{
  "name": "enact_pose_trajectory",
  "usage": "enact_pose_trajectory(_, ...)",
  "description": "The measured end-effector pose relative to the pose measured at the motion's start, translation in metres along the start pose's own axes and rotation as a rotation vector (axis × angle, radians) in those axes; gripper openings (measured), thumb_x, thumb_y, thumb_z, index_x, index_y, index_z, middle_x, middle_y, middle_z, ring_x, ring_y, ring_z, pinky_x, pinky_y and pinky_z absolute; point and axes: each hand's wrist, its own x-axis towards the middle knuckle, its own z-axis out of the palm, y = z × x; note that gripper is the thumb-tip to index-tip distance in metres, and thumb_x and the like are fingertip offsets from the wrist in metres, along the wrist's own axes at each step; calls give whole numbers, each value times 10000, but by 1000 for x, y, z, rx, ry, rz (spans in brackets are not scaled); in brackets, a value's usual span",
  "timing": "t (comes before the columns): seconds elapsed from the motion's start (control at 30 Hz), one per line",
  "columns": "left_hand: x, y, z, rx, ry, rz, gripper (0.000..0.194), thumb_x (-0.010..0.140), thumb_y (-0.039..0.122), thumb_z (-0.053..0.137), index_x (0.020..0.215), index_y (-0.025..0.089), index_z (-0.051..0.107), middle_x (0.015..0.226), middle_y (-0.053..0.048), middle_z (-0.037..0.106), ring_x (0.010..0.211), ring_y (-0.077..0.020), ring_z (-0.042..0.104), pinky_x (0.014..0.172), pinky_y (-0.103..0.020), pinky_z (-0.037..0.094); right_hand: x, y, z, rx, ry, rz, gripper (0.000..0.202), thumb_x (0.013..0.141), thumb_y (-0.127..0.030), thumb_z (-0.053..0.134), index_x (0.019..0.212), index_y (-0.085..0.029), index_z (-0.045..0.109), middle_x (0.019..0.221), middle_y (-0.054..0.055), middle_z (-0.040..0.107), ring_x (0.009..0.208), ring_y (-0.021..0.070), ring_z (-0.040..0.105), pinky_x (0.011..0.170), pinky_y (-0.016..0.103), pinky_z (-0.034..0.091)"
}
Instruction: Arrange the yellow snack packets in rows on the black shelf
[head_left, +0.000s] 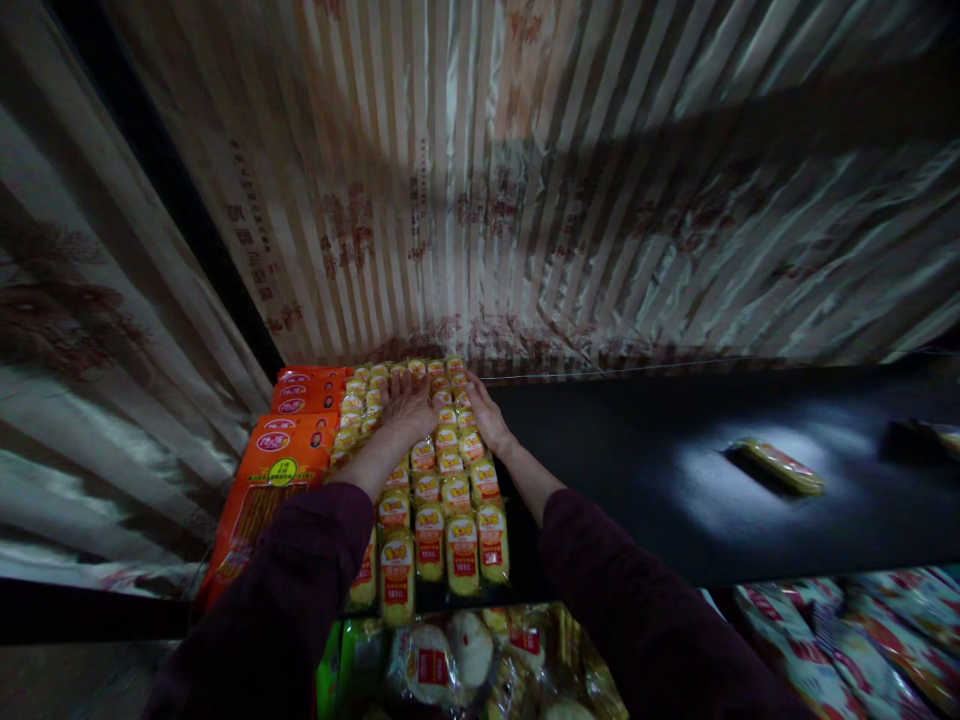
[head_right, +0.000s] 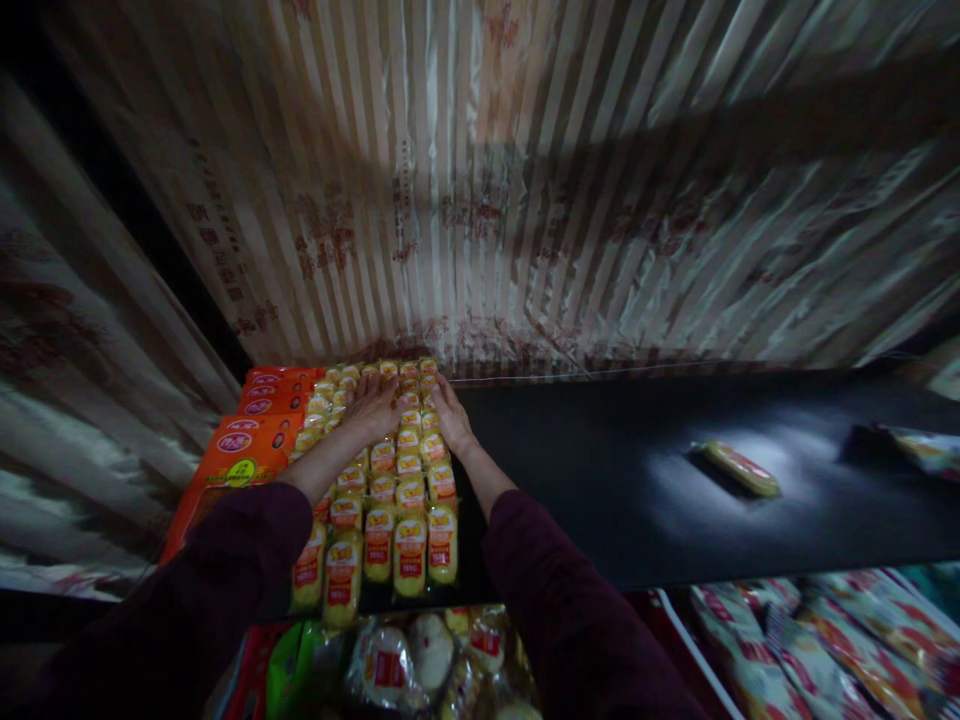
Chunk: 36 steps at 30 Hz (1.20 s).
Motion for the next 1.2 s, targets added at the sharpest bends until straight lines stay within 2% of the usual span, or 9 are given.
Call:
enact_pose_trajectory(0.17, -5, 6, -6, 56, -8, 2, 589, 901, 421, 303, 1430, 169, 357, 1542, -116, 238, 1437, -316, 102, 1154, -521, 42, -2, -2, -6, 71, -11, 73, 655, 825, -664, 436, 1377, -310, 422, 1385, -17, 514, 1282, 204, 469, 1115, 366, 315)
enact_pose_trajectory(0.4, -26, 17, -17, 4, 44, 24, 508, 901, 348, 359, 1351, 134, 462, 1526, -126, 277, 1440, -302, 95, 1159, -514, 72, -12, 2, -20, 38, 94, 53, 668, 829, -668, 415, 1368, -275, 447, 1444, -2, 444, 1360, 206, 366, 1158, 357, 234)
enact_pose_trajectory(0.53, -51, 18, -26, -42, 65, 89, 473, 870, 285, 430, 1306, 116, 508, 1502, -125, 331, 1437, -280, 127, 1167, -456, 137, -32, -6, -31, 30, 147, 50, 644, 842, -648, 410, 1342, -248, 476, 1431, 21, 463, 1347, 209, 382, 1150, 372, 255)
enact_pose_trajectory(0.63, -81, 20, -29, -121, 80, 172, 433, 856, 242, 447, 1253, 107, 555, 1462, -128, 399, 1427, -264, 178, 1163, -427, 188, -56, -21, -38, 31, 160, 20, 607, 842, -635, 425, 1306, -253, 511, 1400, 31, 499, 1322, 215, 414, 1139, 396, 279)
enact_pose_trajectory(0.77, -143, 29, -34, -338, 84, 243, 379, 838, 205, 457, 1174, 141, 618, 1373, -108, 513, 1363, -241, 341, 1140, -402, 258, -105, -48, -41, 69, 144, -51, 563, 840, -608, 468, 1252, -235, 558, 1360, 58, 536, 1293, 234, 447, 1126, 432, 297)
enact_pose_trajectory(0.87, -200, 33, -33, -640, -24, 236, 350, 842, 232, 449, 1128, 172, 641, 1269, -80, 606, 1182, -195, 545, 1051, -344, 390, -157, -71, -43, 92, 105, -134, 513, 862, -570, 470, 1231, -230, 575, 1327, 69, 563, 1261, 240, 481, 1113, 454, 317)
enact_pose_trajectory(0.97, -255, 27, -17, -869, -189, 212, 382, 848, 290, 450, 1173, 171, 609, 1186, -69, 658, 1047, -171, 622, 925, -296, 481, -223, -87, -43, 99, 62, -209, 448, 904, -505, 437, 1241, -239, 566, 1324, 69, 563, 1243, 234, 498, 1094, 447, 348)
enact_pose_trajectory(1.07, -299, 13, 16, -788, -332, 187, 368, 837, 310, 467, 1133, 167, 630, 1105, -71, 688, 982, -185, 641, 879, -301, 495, -290, -83, -38, 28, -49, -185, 413, 912, -468, 432, 1227, -242, 576, 1290, 73, 587, 1204, 224, 531, 1056, 419, 396)
enact_pose_trajectory(1.2, -338, -5, 59, -480, -341, 60, 364, 832, 257, 456, 1131, 154, 636, 1183, -99, 648, 1083, -208, 597, 969, -318, 438, -357, -50, -26, -144, -144, 46, 418, 862, -451, 486, 1175, -204, 612, 1214, 97, 634, 1091, 235, 604, 965, 407, 468)
